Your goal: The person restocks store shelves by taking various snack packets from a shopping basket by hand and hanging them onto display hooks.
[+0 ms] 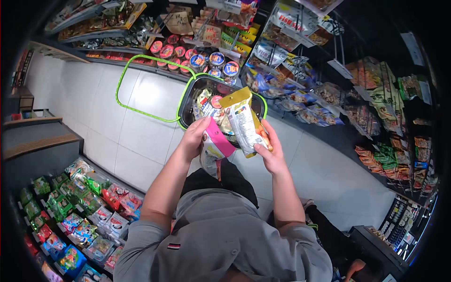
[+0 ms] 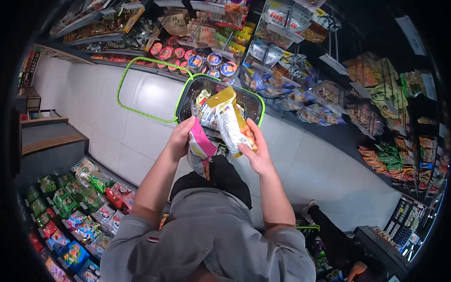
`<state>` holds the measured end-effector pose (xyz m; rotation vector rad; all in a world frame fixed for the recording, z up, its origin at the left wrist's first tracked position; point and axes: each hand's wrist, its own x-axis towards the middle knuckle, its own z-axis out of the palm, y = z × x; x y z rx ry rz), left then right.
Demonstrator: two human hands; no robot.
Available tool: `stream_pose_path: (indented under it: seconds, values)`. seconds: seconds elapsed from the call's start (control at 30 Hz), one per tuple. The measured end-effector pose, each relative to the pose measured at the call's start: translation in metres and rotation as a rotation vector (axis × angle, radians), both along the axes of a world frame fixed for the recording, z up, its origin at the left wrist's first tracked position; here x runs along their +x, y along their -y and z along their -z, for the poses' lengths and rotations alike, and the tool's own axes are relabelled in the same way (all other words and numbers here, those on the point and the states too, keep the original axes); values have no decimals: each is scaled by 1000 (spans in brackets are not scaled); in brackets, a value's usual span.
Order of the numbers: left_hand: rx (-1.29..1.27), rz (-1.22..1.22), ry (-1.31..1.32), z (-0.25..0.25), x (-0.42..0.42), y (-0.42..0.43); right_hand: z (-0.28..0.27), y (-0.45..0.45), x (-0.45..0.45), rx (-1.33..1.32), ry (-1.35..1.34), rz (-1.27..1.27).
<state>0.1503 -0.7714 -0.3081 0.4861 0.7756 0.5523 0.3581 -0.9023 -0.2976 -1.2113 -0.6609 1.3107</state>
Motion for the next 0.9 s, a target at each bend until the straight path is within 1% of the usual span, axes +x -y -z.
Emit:
stream_pose_path:
  seconds: [0.07,0.13,0.17,0.2,0.27,0.3,0.33,0.37,0.4,0.43,0.47,0.53,0.57,0.6,0.67,0.7,0.73,0.8,0.83,0.87,0.9]
  values:
    - [61,32,57,13,-8,3,-30,9,-19,-32,449,40]
    - [53,-10,81,-3,0,7,-57,16,-40,24,739,90]
    - [68,18,65,-6,2,5,-57,20,-47,123,912,150]
    - [84,47,49,-19,5,3,-63,23,-51,198,1110,168]
    - [349,54,-42,-46,18,8,-66,29,-52,370,1304,200]
    - [476,52,-86,-64,24,12,-66,30,-51,388,1313,206]
    - [493,45,-79,-67,27,11,-67,31,-48,468,1371,261]
    - [662,78,-151,-68,28,9,-68,32,-43,549,1426,319]
    - [832,108,-228,-78,34,9,-70,34,-34,569,1429,329]
    - [856,54,-133,-88,43,17,-73,36,-23,611,1468,341]
    - [875,50,-131,-98,51,23,-75,39,-11,651,1507,357]
    - [926,132,-299,-116,72,35,-80,49,17,693,1539,345]
    - [761,161,-219,-126,84,42,-83,54,32,719,1571,316]
    - [780,153,-217,-134,100,48,-87,60,47,738,1574,327]
    - [585,93,4,-149,134,62,-96,77,79,752,1606,226]
    - [551,95,5,-158,150,68,-99,86,98,713,1673,151]
    - [564,86,3,-167,167,78,-103,99,115,731,1671,154]
    - [598,65,57,-190,201,93,-117,121,148,630,1572,8]
    - [712,88,-132,-192,212,91,-121,129,168,652,1506,-19]
    - [691,110,-20,-192,229,91,-128,135,186,687,1451,25]
    - [733,179,11,-203,242,98,-142,138,204,696,1426,120]
